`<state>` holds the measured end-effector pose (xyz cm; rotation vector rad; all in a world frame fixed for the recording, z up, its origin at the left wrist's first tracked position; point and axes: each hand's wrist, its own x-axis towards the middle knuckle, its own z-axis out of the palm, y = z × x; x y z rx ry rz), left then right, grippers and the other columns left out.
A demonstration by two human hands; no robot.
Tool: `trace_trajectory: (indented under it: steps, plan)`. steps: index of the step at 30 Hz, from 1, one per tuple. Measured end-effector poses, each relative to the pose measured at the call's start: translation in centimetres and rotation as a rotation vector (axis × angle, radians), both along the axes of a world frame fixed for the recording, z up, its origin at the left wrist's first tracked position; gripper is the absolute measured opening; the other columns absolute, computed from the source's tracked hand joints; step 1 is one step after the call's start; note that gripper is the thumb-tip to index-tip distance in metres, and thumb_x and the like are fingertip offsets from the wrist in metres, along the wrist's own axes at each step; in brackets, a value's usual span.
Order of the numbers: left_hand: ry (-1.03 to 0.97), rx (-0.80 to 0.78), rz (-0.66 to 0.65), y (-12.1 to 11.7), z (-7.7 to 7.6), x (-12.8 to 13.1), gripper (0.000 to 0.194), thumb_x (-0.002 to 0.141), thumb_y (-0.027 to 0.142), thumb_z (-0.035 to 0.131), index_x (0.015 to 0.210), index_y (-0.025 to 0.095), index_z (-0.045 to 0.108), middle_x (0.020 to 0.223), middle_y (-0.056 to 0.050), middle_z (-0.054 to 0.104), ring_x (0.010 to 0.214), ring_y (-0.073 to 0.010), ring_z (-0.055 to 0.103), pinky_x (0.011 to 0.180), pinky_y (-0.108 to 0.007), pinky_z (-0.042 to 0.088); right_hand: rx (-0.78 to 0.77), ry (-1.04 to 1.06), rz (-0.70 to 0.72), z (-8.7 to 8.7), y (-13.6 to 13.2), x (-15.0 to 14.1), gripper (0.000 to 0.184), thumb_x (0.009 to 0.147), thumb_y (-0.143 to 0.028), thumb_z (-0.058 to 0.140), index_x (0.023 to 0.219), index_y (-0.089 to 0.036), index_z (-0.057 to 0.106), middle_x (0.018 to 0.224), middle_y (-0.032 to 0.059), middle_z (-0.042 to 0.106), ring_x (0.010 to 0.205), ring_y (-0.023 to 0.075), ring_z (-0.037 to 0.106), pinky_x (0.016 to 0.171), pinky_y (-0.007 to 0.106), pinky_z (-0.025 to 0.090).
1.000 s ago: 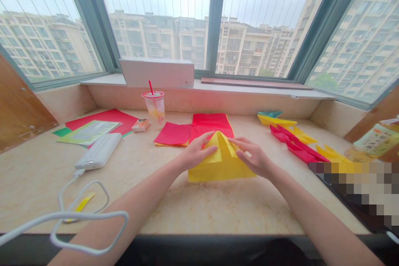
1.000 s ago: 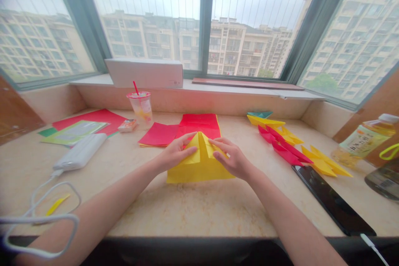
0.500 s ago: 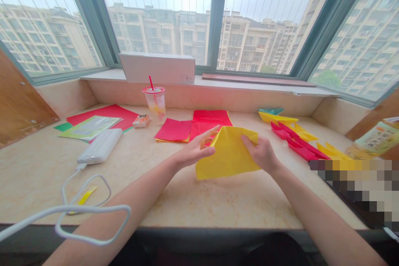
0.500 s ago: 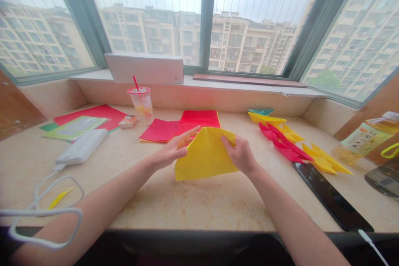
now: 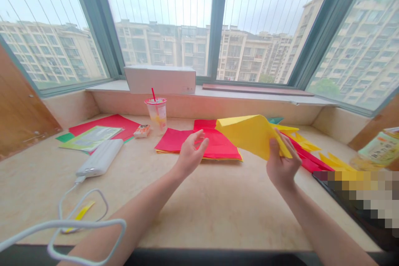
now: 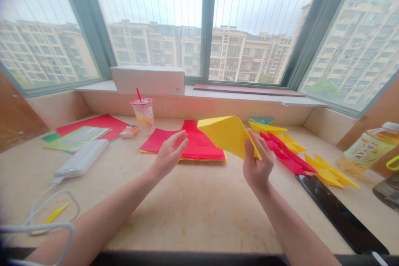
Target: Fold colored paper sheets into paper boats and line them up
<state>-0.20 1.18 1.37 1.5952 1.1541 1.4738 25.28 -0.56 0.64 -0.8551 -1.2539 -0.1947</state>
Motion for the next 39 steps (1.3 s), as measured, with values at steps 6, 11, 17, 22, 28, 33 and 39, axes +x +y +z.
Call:
trace_trajectory:
  steps: [6,11,17,22,28,33,39]
  plan:
    - [-0.255,-0.143,-0.709,-2.5,-0.5,1.9,0.049,0.089,0.051,0.058,0.122,0.016,0.064,0.115,-0.015,0.069,0.107,-0.0268,0.065,0.096,-0.042,0.048,0.096,-0.758,0.273,-0.5,-1.1,-1.1,0.051,0.092,-0.008,0.052,0.138,-0.028,0.053,0.129,0.0097,0.066,0.119,0.026,0.061,0.097,0.046,0.049]
    - [-0.671,-0.225,-0.629,-2.9,-0.3,2.8,0.046,0.087,0.039,0.063,0.126,0.015,0.061,0.12,-0.014,0.068,0.122,-0.0298,0.057,0.107,-0.043,0.04,0.015,-1.028,0.419,-0.1,-1.4,-1.7,0.051,0.095,-0.007,0.043,0.143,-0.024,0.046,0.133,0.0073,0.062,0.132,0.0228,0.051,0.109,0.046,0.038]
    - [-0.796,-0.327,-0.605,-2.9,-0.2,2.8,0.048,0.085,0.029,0.065,0.131,0.015,0.057,0.122,-0.014,0.067,0.121,-0.0297,0.058,0.107,-0.045,0.041,-0.079,-0.967,0.478,-0.3,-1.0,-1.9,0.047,0.094,-0.005,0.047,0.136,-0.025,0.053,0.127,0.0057,0.067,0.128,0.0221,0.054,0.109,0.048,0.037]
    - [-0.751,-0.365,-0.68,-2.9,-0.6,2.7,0.046,0.088,0.031,0.062,0.132,0.019,0.056,0.124,-0.011,0.067,0.121,-0.03,0.058,0.106,-0.045,0.043,-0.173,-0.694,0.426,-0.2,-1.4,-2.6,0.025,0.093,-0.017,0.058,0.115,-0.024,0.068,0.108,0.007,0.074,0.1,0.0217,0.068,0.09,0.041,0.05]
    - [-0.66,-0.356,-0.795,-3.2,-0.7,2.9,0.042,0.092,0.031,0.058,0.132,0.019,0.057,0.137,-0.011,0.058,0.131,-0.0303,0.049,0.112,-0.048,0.036,-0.226,-0.506,0.347,-0.1,-1.8,-3.2,0.011,0.092,-0.021,0.06,0.094,-0.019,0.071,0.082,0.0063,0.073,0.073,0.02,0.065,0.067,0.034,0.051]
    - [-0.524,-0.333,-0.871,-3.3,-1.0,2.6,0.039,0.09,0.031,0.062,0.127,0.019,0.063,0.138,-0.012,0.057,0.133,-0.0304,0.046,0.116,-0.049,0.029,-0.322,-0.464,0.366,0.0,-1.7,-3.2,0.015,0.093,-0.025,0.058,0.09,-0.02,0.071,0.084,0.0055,0.073,0.075,0.0196,0.067,0.068,0.031,0.052]
    - [-0.293,-0.241,-0.843,-3.7,-0.6,2.5,0.038,0.087,0.035,0.066,0.123,0.021,0.066,0.13,-0.01,0.063,0.125,-0.0275,0.055,0.113,-0.046,0.035,-0.441,-0.389,0.432,0.2,-1.8,-3.2,0.018,0.093,-0.031,0.057,0.086,-0.021,0.071,0.084,0.0034,0.073,0.075,0.0198,0.068,0.068,0.03,0.052]
